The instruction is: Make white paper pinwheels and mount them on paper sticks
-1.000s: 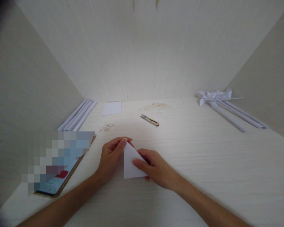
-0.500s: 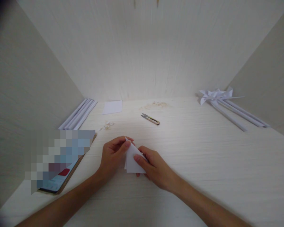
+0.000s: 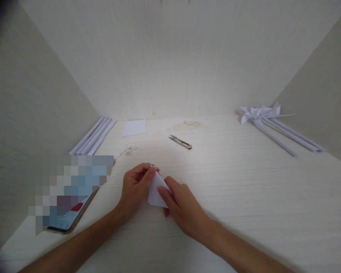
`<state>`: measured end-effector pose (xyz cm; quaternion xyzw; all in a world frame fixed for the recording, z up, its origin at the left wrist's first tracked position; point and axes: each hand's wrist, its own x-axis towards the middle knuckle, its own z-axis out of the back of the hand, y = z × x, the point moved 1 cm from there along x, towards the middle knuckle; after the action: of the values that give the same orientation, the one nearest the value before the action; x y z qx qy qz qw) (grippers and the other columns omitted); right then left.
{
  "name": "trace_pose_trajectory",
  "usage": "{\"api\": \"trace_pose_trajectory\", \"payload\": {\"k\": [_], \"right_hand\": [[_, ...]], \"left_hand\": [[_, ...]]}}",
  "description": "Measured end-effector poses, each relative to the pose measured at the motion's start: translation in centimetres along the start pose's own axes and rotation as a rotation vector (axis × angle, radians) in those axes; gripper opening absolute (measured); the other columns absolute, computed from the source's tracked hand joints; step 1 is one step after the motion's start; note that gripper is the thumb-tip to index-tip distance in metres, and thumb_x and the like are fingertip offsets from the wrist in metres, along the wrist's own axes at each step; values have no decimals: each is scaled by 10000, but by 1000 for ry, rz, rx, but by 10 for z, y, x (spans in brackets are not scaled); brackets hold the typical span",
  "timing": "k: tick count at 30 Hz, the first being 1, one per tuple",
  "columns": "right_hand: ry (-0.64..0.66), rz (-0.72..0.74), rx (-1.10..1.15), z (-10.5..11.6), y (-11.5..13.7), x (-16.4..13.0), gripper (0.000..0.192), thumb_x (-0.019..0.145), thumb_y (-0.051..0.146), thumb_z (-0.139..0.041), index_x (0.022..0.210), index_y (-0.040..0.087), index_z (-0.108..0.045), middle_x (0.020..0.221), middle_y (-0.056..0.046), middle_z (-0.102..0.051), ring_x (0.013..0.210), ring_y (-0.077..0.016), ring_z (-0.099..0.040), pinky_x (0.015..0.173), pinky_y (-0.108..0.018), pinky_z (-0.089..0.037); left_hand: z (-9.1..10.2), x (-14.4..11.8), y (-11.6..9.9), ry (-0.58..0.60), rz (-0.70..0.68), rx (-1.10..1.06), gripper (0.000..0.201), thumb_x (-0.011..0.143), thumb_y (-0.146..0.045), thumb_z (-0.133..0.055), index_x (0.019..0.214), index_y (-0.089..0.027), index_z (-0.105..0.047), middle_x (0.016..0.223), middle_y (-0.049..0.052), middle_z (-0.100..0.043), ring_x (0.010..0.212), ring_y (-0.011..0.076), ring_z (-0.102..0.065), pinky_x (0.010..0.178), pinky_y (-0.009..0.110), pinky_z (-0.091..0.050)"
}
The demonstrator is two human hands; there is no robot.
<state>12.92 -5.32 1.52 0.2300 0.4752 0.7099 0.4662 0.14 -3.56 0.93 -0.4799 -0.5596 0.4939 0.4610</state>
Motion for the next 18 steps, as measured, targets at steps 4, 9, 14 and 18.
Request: {"api": "trace_pose_trajectory", "payload": {"k": [4, 9, 14, 18], "right_hand": [[-21, -22, -34, -2, 1, 0, 242, 851, 341, -327, 688, 188, -422, 495, 21, -515, 469, -109, -487, 462, -205, -344], [-29, -30, -76, -5, 0, 1, 251, 853, 347, -317, 684, 192, -418, 497, 17, -526, 468, -111, -501, 467, -206, -352], [-37, -22, -104, -5, -1, 1, 252, 857, 351, -306, 707, 189, -429, 493, 17, -529, 461, -112, -509, 464, -205, -355], [-38, -23, -111, -5, -1, 0, 249, 854, 351, -312, 712, 188, -435, 498, 14, -532, 462, -114, -508, 467, -207, -360]], "left_hand": [[0, -1, 0, -27, -27, 45, 190, 686, -329, -571, 628, -152, -610, 586, -12, -569, 510, 70, -468, 457, 170, -355], [0, -1, -1, -32, -37, 83, 199, 705, -323, -548, 622, -154, -609, 558, -22, -549, 506, 69, -458, 466, 172, -349], [0, -1, -3, -28, -13, 98, 213, 725, -312, -514, 625, -151, -612, 537, -18, -547, 490, 80, -462, 465, 187, -352], [-2, -1, -3, -8, 6, 43, 208, 738, -301, -497, 636, -157, -608, 570, -14, -585, 524, 87, -503, 510, 191, -381]]}}
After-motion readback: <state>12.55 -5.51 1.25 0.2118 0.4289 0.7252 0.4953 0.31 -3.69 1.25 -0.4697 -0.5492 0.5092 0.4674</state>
